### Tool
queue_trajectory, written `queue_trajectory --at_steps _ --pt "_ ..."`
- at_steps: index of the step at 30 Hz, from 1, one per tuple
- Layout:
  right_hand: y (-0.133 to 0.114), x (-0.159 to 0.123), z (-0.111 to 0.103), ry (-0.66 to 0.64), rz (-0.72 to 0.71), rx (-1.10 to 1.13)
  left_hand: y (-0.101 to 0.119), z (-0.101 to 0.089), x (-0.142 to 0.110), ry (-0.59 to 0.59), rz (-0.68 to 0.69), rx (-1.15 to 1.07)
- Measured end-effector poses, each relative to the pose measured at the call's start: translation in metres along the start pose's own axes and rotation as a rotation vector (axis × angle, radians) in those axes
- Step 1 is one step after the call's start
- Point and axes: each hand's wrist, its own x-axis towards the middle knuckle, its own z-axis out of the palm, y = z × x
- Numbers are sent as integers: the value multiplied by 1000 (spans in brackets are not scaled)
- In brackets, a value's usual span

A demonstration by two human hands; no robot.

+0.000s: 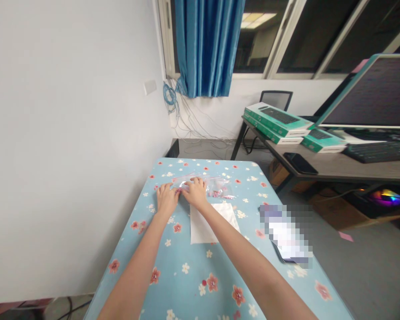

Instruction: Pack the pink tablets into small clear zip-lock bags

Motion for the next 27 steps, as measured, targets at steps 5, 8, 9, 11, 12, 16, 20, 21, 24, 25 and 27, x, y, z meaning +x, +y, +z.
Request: queue_trajectory --at_steps 5,8,9,11,12,16,20,21,24,25,27 --pt "45 -12 -18 179 205 92 -1 3 5 -18 -55 -49" --pt "88 -23 -29 248 333 114 5 7 8 -83 -40 -80" --pt "101 -26 -31 250 369 124 7 9 9 -95 -27 -84" --pt "123 -34 -32 233 388 152 14 12 9 -106 -13 -91" --pt "130 -36 -30 216 368 169 18 13 9 -110 -10 -96" --pt "138 -42 -21 150 234 242 29 16 6 -120 -3 -118" --pt "127 -40 -15 137 170 273 33 15 4 -126 14 -149" --pt "124 -39 -15 137 156 281 34 15 3 -128 18 -158" --pt "117 -37 -15 135 112 322 36 16 4 -132 24 -186" --pt "115 -37 -15 134 101 337 37 17 5 -132 25 -196" --pt "113 -36 -14 130 83 361 40 19 6 -131 29 -217"
